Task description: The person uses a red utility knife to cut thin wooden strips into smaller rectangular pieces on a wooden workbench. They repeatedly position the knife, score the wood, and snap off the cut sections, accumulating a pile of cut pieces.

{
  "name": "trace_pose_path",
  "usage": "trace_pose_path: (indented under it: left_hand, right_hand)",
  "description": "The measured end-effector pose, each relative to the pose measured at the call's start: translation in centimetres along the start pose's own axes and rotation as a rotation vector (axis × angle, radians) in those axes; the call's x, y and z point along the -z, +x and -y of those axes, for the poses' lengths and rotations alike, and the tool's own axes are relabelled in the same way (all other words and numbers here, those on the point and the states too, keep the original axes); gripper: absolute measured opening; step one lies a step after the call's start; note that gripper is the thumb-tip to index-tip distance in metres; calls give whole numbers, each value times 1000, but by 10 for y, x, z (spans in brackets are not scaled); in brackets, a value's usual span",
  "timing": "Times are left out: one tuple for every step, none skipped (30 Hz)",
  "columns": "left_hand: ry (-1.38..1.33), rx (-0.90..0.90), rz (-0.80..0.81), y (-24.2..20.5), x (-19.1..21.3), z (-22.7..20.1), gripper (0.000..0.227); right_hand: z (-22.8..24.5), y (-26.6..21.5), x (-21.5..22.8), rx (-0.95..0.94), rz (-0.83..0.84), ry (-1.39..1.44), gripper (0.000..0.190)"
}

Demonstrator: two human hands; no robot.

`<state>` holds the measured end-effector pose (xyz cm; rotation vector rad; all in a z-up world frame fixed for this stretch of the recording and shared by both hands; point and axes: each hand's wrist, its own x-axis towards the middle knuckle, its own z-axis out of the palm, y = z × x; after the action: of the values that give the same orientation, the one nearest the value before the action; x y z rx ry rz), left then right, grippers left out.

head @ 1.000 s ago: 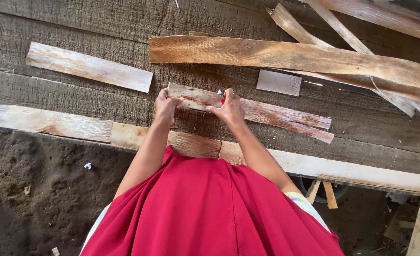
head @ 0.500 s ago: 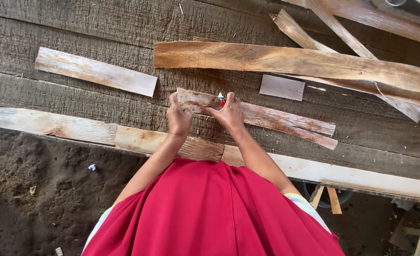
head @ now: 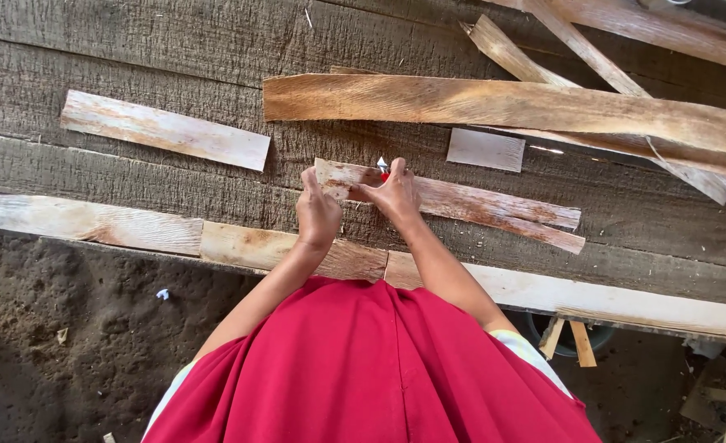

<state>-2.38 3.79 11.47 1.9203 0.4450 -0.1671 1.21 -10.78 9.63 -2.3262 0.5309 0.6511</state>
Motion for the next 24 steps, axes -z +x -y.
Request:
trace_pose_path:
  left_hand:
    - [1, 2, -1, -9, 0, -9, 41]
    - [65, -20, 12, -16, 1, -19, 43]
    - [128, -41, 25, -22, 1, -29, 44]
    - [128, -42, 27, -17, 1, -22, 44]
    - [61, -8, 15, -11, 1, -14, 41]
    - [-7, 29, 3, -6, 1, -6, 40]
    - [-8, 30, 5, 0, 0, 7, 40]
    - [23, 26, -1, 8, 1, 20, 40]
    - [53, 23, -7, 16, 3, 33, 46]
    - [53, 20, -2, 23, 4, 41, 46]
    - [87, -3, -13, 29, 5, 49, 51]
    - [119, -27, -24, 38, 6, 55, 57]
    - [117, -31, -21, 46, 8, 59, 57]
    - [331, -61, -64, 49, 10, 66, 66]
    - [544, -91, -106, 52, 12, 73, 78]
    - [542, -95, -102, 47, 9, 62, 78]
    - [673, -124, -51, 41, 6, 50, 74]
    - [805, -154, 1, 35, 4, 40, 71]
    - [806, -158, 5, 36, -2, 50, 71]
    - [917, -218, 109, 38, -9, 60, 68]
    - [1026, -278, 215, 41, -16, 69, 68]
    - [1027, -286, 221, 44, -15, 77, 68]
    - [1058, -291, 249, 48, -15, 85, 68]
    - [1088, -294, 279, 51, -15, 93, 70]
  right_hand:
    - [-3, 1, -2, 0, 3, 0, 82]
    - [-5, 3, -3, 3, 11, -16, 82]
    - [-7, 6, -3, 6, 20, -33, 83]
    - [-6, 6, -4, 5, 19, -32, 83]
    - [-6, 6, -4, 7, 16, -27, 81]
    - [-7, 6, -4, 9, 13, -25, 80]
    - [-6, 3, -3, 7, 13, -26, 80]
    - [-3, 0, -2, 13, 2, -32, 82]
    - [0, -3, -1, 18, -8, -38, 85]
    - [-6, 0, -6, 15, -12, -37, 85]
    - [-12, 3, -11, 31, -21, -16, 83]
    - [-16, 7, -16, 49, -32, 4, 82]
    - [-18, 9, -15, 48, -38, 5, 82]
    - [-24, 7, -16, 79, -52, 27, 74]
    - [-29, 5, -17, 110, -66, 49, 66]
    - [-43, 14, -23, 107, -71, 49, 66]
    - [-56, 24, -28, 112, -81, 88, 58]
    - [-70, 32, -35, 116, -88, 129, 49]
    - [-71, 25, -31, 112, -92, 131, 49]
    - [-72, 20, -25, 101, -104, 89, 46]
    - [-74, 16, -18, 89, -117, 47, 44]
    - [-80, 14, -16, 83, -122, 51, 44]
    - [-86, 13, -14, 74, -125, 54, 48]
    - [-93, 12, -12, 64, -126, 56, 52]
